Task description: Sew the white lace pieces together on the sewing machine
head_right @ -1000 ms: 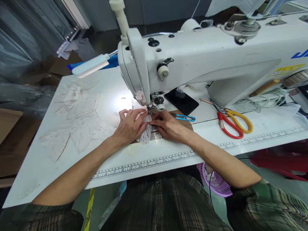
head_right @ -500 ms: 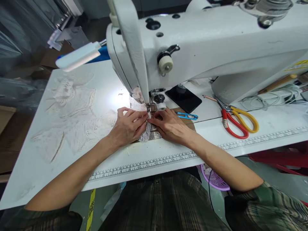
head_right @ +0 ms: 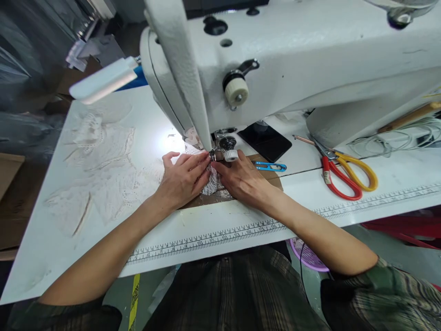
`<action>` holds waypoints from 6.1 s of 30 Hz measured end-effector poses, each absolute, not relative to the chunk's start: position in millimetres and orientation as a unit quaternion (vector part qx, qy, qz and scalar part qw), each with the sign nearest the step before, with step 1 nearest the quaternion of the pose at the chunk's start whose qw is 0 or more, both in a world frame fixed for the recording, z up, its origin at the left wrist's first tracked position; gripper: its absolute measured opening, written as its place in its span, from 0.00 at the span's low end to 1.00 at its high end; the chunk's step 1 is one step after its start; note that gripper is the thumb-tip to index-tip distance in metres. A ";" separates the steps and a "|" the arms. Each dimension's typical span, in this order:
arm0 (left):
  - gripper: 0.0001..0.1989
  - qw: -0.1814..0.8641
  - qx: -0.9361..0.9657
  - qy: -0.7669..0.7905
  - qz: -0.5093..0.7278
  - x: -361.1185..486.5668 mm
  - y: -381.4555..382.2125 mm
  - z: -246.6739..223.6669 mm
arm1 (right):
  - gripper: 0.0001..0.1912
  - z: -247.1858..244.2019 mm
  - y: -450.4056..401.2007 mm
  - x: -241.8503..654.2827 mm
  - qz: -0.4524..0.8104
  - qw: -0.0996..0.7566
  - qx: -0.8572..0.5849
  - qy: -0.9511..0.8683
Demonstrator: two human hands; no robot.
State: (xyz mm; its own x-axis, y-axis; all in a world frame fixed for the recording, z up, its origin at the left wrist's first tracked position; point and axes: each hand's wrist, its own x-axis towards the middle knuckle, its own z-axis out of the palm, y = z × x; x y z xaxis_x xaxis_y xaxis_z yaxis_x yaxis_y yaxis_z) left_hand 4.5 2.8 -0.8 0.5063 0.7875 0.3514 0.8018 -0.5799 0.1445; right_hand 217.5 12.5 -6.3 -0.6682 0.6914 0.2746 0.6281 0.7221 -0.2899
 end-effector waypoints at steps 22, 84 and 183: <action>0.13 0.015 -0.882 -0.435 -0.179 -29.1 65.8 9.2 | 0.22 -8.8 9.1 224.8 0.118 0.232 -0.348 -0.901; 0.03 0.001 -0.919 -0.262 -0.294 -8.2 1.1 3.7 | 0.18 -23.4 37.2 232.4 0.141 0.281 -0.320 -0.894; 0.14 0.084 -0.901 -0.379 -0.194 4.8 -8.5 4.3 | 0.18 -8.1 25.9 228.9 0.052 0.160 -0.350 -0.922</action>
State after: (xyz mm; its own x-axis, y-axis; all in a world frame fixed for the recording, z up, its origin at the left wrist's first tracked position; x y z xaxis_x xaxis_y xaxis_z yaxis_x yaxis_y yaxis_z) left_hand 4.8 -8.5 4.3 0.6376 0.6498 0.4138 0.7150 -0.6992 -0.0037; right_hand 228.9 25.9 -8.1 -0.7044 0.6611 0.2583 0.6281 0.7501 -0.2072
